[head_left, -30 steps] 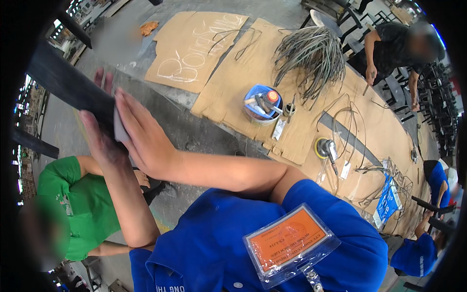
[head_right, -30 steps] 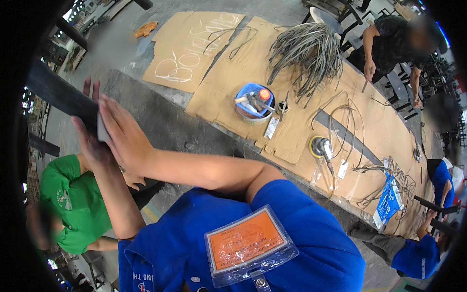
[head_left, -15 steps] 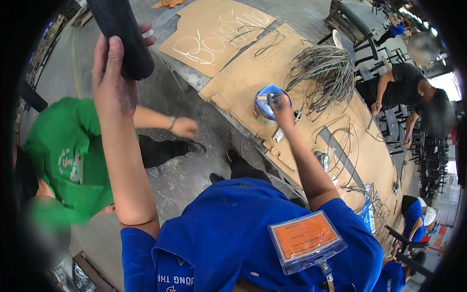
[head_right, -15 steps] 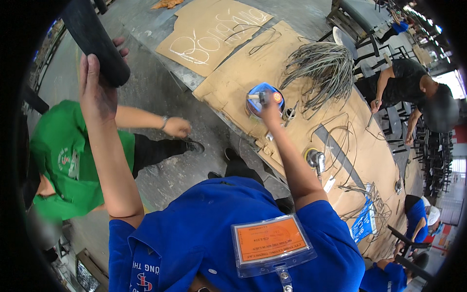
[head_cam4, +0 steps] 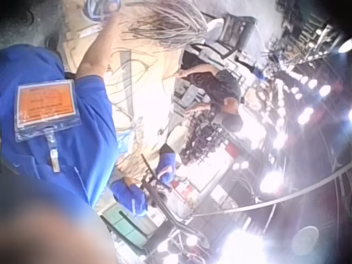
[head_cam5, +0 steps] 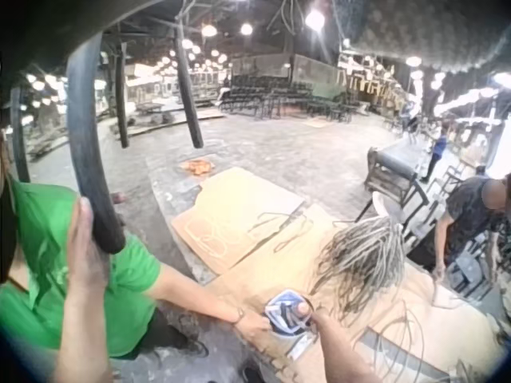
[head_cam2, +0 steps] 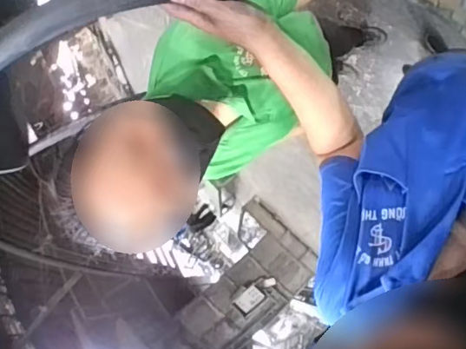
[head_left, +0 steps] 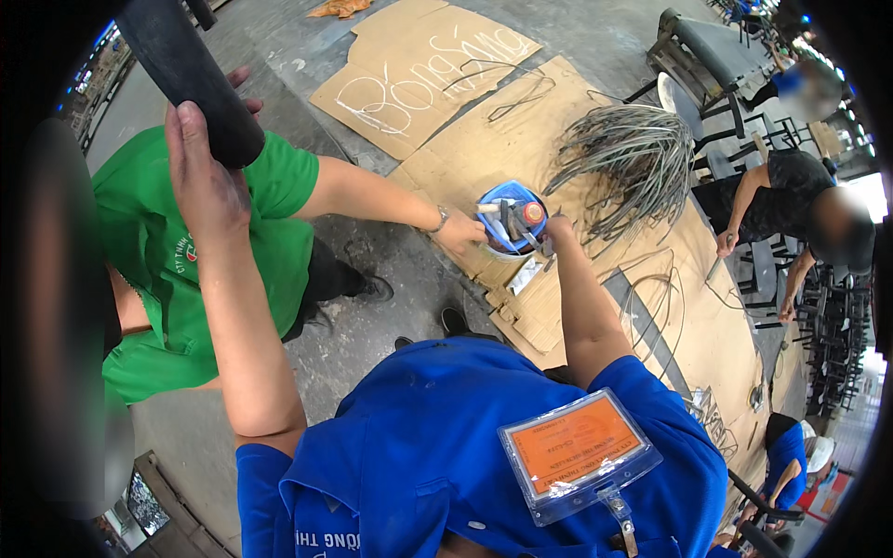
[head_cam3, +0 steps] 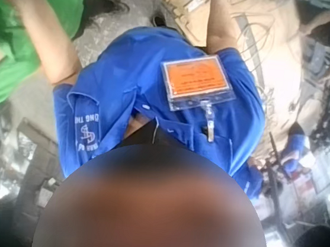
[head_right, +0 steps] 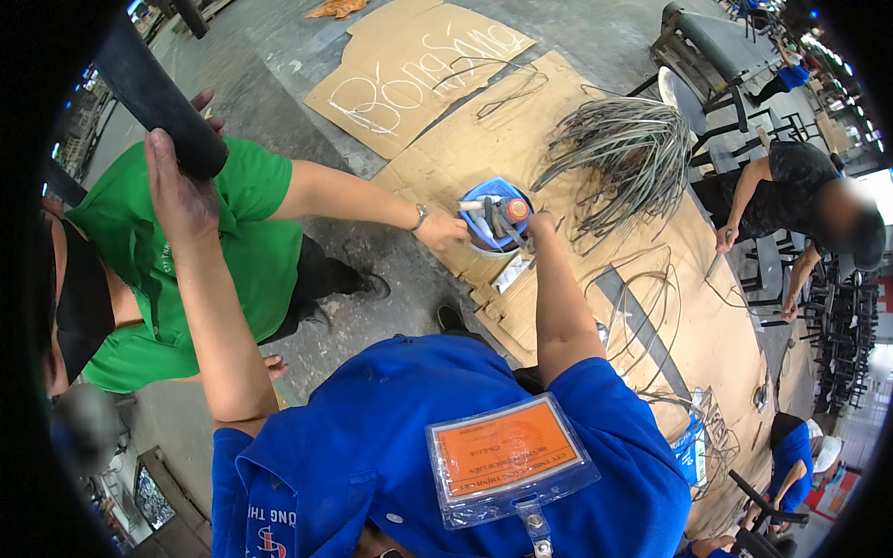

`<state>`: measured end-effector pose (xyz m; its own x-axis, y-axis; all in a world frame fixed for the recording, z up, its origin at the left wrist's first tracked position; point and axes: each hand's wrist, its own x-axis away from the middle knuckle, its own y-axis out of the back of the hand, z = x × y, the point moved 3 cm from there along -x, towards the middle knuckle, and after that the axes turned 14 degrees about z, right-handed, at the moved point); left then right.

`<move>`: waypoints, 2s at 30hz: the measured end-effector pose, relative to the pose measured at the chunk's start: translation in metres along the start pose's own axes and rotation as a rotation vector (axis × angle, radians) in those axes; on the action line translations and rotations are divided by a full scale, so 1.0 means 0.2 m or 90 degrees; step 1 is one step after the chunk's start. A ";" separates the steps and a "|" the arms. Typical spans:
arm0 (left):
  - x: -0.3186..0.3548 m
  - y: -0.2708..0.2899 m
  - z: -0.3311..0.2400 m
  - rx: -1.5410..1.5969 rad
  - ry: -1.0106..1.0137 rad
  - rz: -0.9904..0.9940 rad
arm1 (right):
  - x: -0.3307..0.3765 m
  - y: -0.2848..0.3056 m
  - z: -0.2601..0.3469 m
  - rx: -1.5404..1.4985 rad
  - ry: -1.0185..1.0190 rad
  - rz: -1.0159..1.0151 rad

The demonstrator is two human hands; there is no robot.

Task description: The person sands the surface of black metal chair legs using a sanding block and a small metal tool. They repeatedly rub the sanding block along the legs and scrape the surface with the tool while other workers assemble chairs nearby.

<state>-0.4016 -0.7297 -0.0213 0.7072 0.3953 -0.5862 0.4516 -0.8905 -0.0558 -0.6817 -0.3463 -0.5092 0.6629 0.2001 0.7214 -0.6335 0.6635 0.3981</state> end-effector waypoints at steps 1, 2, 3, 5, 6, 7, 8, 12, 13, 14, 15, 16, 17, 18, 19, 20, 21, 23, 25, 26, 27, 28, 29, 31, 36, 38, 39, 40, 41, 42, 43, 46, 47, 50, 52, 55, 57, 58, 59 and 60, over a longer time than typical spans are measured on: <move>-0.01 -0.02 0.01 -0.006 0.009 -0.021 | 0.02 -0.02 0.03 -0.040 0.014 0.032; -0.01 -0.03 0.03 -0.007 0.013 -0.037 | 0.04 -0.03 0.07 -0.111 0.017 0.040; -0.01 -0.05 0.04 -0.003 0.014 -0.053 | 0.07 -0.04 0.10 -0.170 0.000 0.027; -0.01 -0.07 0.07 0.009 0.024 -0.085 | 0.13 -0.09 0.15 -0.260 -0.025 0.053; 0.00 -0.09 0.08 0.017 0.034 -0.104 | 0.15 -0.12 0.19 -0.216 -0.022 0.079; 0.02 -0.10 0.09 0.000 0.047 -0.129 | 0.17 -0.16 0.22 -0.169 -0.026 0.099; 0.04 -0.11 0.11 -0.017 0.065 -0.156 | 0.19 -0.19 0.25 -0.127 -0.027 0.132; 0.22 -0.22 0.13 -0.134 0.035 -0.229 | 0.26 -0.30 0.35 -0.303 0.004 0.199; 0.29 -0.25 0.13 -0.147 0.044 -0.205 | 0.27 -0.32 0.36 -0.324 0.010 0.204; 0.36 -0.29 0.13 -0.200 0.049 -0.200 | 0.28 -0.32 0.37 -0.320 0.004 0.205; 0.44 -0.33 0.13 -0.256 0.043 -0.185 | 0.29 -0.32 0.38 -0.299 0.014 0.202; 0.52 -0.36 0.12 -0.312 0.037 -0.169 | 0.30 -0.31 0.38 -0.272 0.025 0.197; 0.61 -0.38 0.11 -0.259 0.114 -0.077 | 0.32 -0.29 0.38 -0.240 0.038 0.195; 0.72 -0.40 0.11 -0.201 0.190 0.013 | 0.33 -0.27 0.37 -0.205 0.054 0.192; 0.81 -0.41 0.10 -0.139 0.258 0.111 | 0.35 -0.24 0.34 -0.189 0.066 0.185; 0.90 -0.41 0.11 -0.074 0.326 0.206 | 0.37 -0.20 0.32 -0.188 0.074 0.178; 0.99 -0.41 0.10 -0.059 0.353 0.244 | 0.40 -0.16 0.28 -0.206 0.080 0.172; 1.17 -0.39 0.09 -0.030 0.424 0.255 | 0.48 -0.09 0.19 -0.273 0.090 0.159; 1.35 -0.33 0.08 0.002 0.513 0.196 | 0.59 -0.04 0.10 -0.332 0.107 0.162; 1.43 -0.30 0.07 -0.003 0.544 0.175 | 0.66 -0.03 0.06 -0.351 0.116 0.170; 1.51 -0.26 0.05 -0.006 0.576 0.152 | 0.72 -0.04 0.01 -0.382 0.117 0.185; 1.60 -0.23 0.03 -0.011 0.606 0.129 | 0.79 -0.07 -0.03 -0.360 0.125 0.200; 1.67 -0.19 0.00 -0.040 0.617 0.138 | 0.85 -0.10 -0.07 -0.350 0.128 0.221; 1.81 -0.15 -0.05 -0.101 0.622 0.160 | 0.96 -0.18 -0.14 -0.348 0.121 0.250; 2.07 -0.10 -0.15 -0.159 0.669 0.187 | 1.15 -0.33 -0.29 -0.224 0.123 0.296; 2.14 -0.10 -0.17 -0.183 0.664 0.207 | 1.21 -0.36 -0.36 -0.221 0.124 0.302; 2.16 -0.11 -0.19 -0.193 0.657 0.220 | 1.24 -0.37 -0.40 -0.208 0.117 0.312; 2.19 -0.11 -0.20 -0.203 0.652 0.231 | 1.27 -0.37 -0.43 -0.182 0.121 0.302; 2.21 -0.12 -0.22 -0.204 0.630 0.232 | 1.30 -0.38 -0.47 -0.176 0.114 0.305; 2.23 -0.12 -0.23 -0.196 0.627 0.227 | 1.33 -0.38 -0.50 -0.192 0.104 0.313; 2.25 -0.12 -0.24 -0.193 0.625 0.225 | 1.35 -0.38 -0.53 -0.177 0.113 0.308; 2.29 -0.11 -0.27 -0.212 0.634 0.234 | 1.41 -0.38 -0.60 -0.194 0.112 0.288; 2.30 -0.11 -0.28 -0.227 0.644 0.240 | 1.42 -0.38 -0.61 -0.208 0.102 0.281; 2.34 -0.11 -0.29 -0.221 0.654 0.235 | 1.44 -0.37 -0.62 -0.152 0.132 0.284; 2.37 -0.10 -0.29 -0.208 0.630 0.231 | 1.45 -0.37 -0.63 -0.156 0.143 0.272; 2.42 -0.10 -0.28 -0.212 0.605 0.225 | 1.46 -0.37 -0.63 -0.128 0.142 0.269; 2.45 -0.09 -0.28 -0.213 0.599 0.219 | 1.48 -0.38 -0.63 -0.106 0.143 0.270; 2.47 -0.09 -0.28 -0.210 0.600 0.215 | 1.49 -0.39 -0.63 -0.100 0.147 0.269; 2.48 -0.09 -0.28 -0.206 0.601 0.211 | 1.50 -0.39 -0.64 -0.107 0.145 0.269; 2.50 -0.09 -0.28 -0.213 0.605 0.215 | 1.51 -0.40 -0.64 -0.085 0.153 0.273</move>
<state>-0.0268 -0.5033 -0.2679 0.8934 0.2817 0.3500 0.1769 -0.9366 0.3024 -0.3802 -0.2461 -0.3961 0.4369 0.6244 0.6475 -0.8227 0.5684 0.0069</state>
